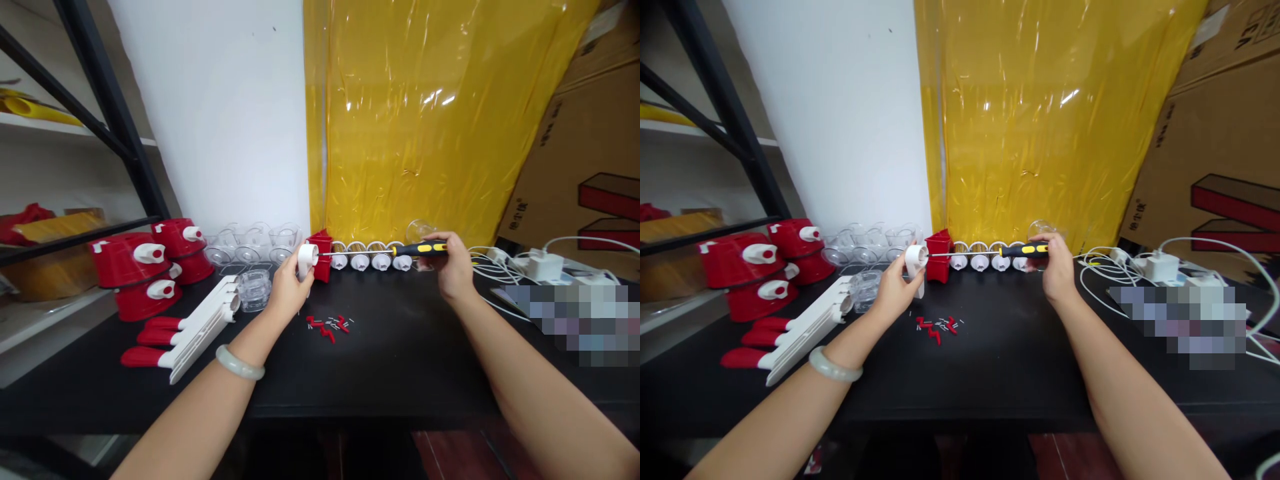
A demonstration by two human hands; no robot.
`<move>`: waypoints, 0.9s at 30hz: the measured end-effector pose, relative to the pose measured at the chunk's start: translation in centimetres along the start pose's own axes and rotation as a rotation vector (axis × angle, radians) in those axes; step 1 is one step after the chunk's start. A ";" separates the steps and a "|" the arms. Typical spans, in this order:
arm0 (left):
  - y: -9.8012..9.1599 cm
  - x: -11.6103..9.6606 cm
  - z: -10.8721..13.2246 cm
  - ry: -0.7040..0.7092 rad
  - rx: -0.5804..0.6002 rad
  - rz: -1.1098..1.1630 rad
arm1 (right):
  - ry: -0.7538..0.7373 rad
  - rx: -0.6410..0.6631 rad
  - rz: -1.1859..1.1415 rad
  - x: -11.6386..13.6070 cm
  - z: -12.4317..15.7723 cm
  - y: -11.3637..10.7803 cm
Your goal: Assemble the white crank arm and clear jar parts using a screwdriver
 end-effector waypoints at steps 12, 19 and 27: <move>0.0 0.0 0.0 0.002 -0.001 0.014 | 0.077 0.027 0.097 0.0 0.1 0.0; 0.0 -0.1 0.1 0.005 0.002 0.011 | 0.021 0.040 -0.011 -0.9 -0.2 -0.3; -0.1 -0.1 0.1 -0.009 -0.002 0.013 | 0.052 0.045 0.038 -0.4 -0.3 0.0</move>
Point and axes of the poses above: each hand's wrist, its own z-axis away from the middle knuckle, its own y-axis out of the palm, x = y × z, the point moved 7 cm from there along -z, towards the middle knuckle, and after that the axes turned 9 degrees about -y, right-handed, at the moved point
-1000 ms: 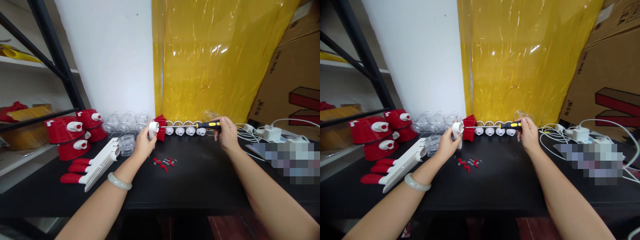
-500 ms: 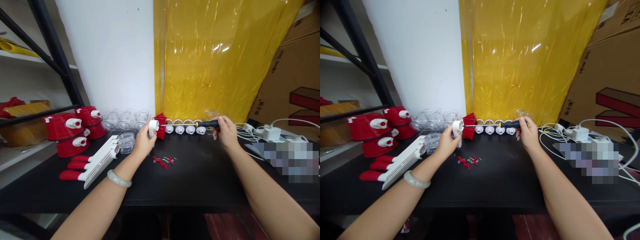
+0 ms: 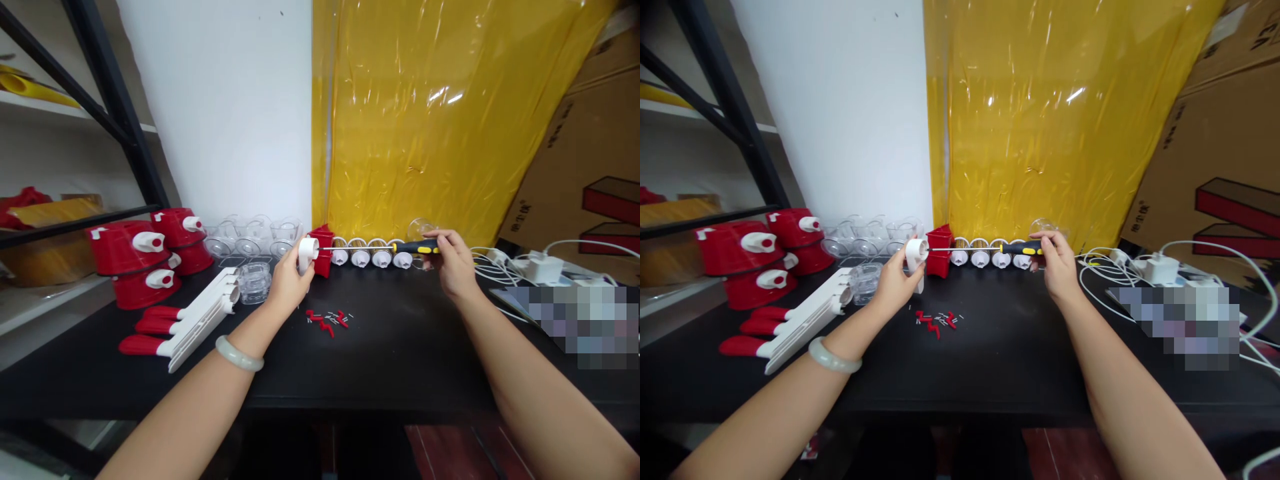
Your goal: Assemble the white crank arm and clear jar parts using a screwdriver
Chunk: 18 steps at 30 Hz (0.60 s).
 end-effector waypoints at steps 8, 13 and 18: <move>-0.1 0.2 -0.1 0.001 -0.010 -0.013 | 0.018 0.022 0.029 -0.5 0.1 0.2; 0.0 0.4 -0.1 0.003 -0.010 -0.024 | 0.040 0.040 -0.087 -1.4 -0.2 0.3; 0.0 0.3 -0.1 0.008 -0.008 -0.020 | 0.041 0.055 0.012 -1.0 0.1 0.3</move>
Point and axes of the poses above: each hand's wrist, its own z-axis away from the middle knuckle, its own y-axis out of the palm, x = y × z, the point moved 7 cm from there along -z, towards the middle knuckle, and after that the axes turned 9 degrees about -y, right-handed, at the moved point
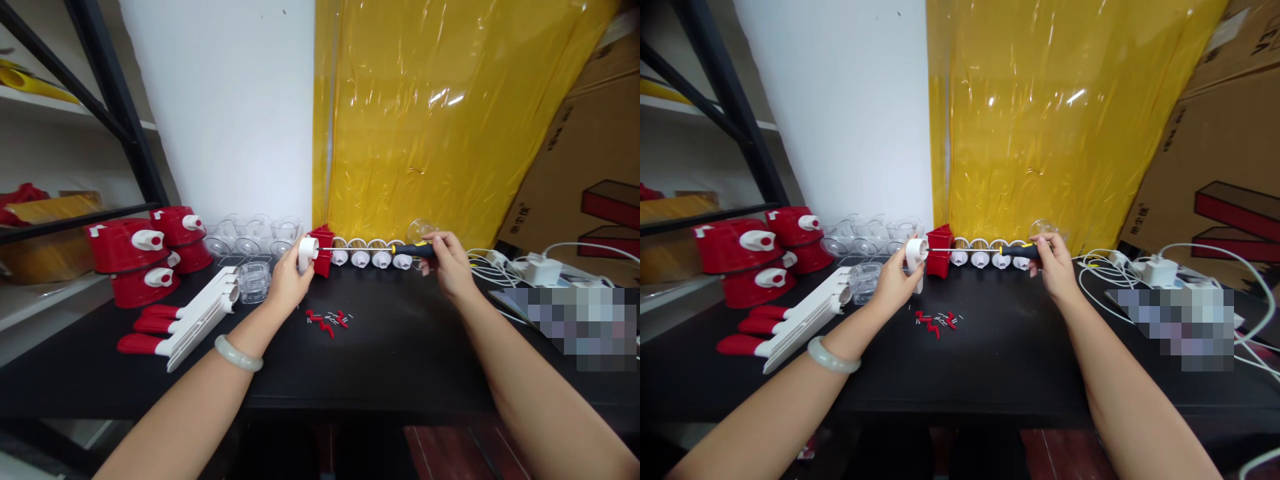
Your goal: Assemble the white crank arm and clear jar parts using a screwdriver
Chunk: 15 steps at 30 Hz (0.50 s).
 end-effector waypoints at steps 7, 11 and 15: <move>0.0 0.0 0.0 -0.026 0.008 -0.004 | -0.006 0.002 -0.110 -0.3 -0.2 0.1; 0.1 -0.1 0.1 -0.009 0.019 -0.013 | -0.037 -0.002 -0.067 -0.4 -0.4 -0.1; 0.2 0.2 0.0 -0.016 0.023 0.012 | -0.022 -0.003 0.022 -0.3 -0.2 -0.3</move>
Point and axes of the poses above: each hand's wrist, its own z-axis away from the middle knuckle, its own y-axis out of the palm, x = y × z, the point moved 7 cm from there along -z, towards the middle knuckle, and after that the axes turned 9 degrees about -y, right-handed, at the moved point
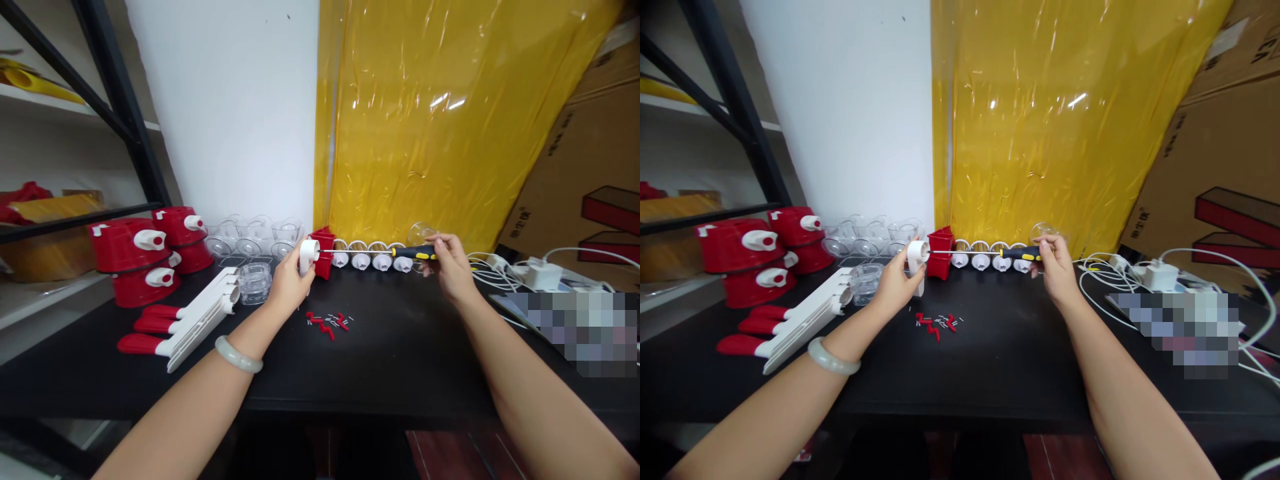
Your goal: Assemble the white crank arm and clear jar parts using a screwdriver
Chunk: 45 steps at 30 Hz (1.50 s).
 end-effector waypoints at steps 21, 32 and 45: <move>-0.1 0.0 -0.2 -0.001 0.000 0.015 | 0.088 0.027 -0.022 -1.2 0.0 0.2; 0.2 -0.5 0.0 -0.002 0.028 -0.016 | 0.007 -0.016 -0.069 -0.3 -0.5 -0.2; 0.3 -0.2 -0.1 0.025 0.036 -0.039 | 0.036 -0.021 -0.069 -0.7 -0.5 -0.1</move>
Point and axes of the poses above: each hand's wrist, its own z-axis away from the middle knuckle, its own y-axis out of the palm, x = y × z, the point moved 7 cm from there along -z, towards the middle knuckle, and after that the axes turned 9 degrees about -y, right-handed, at the moved point
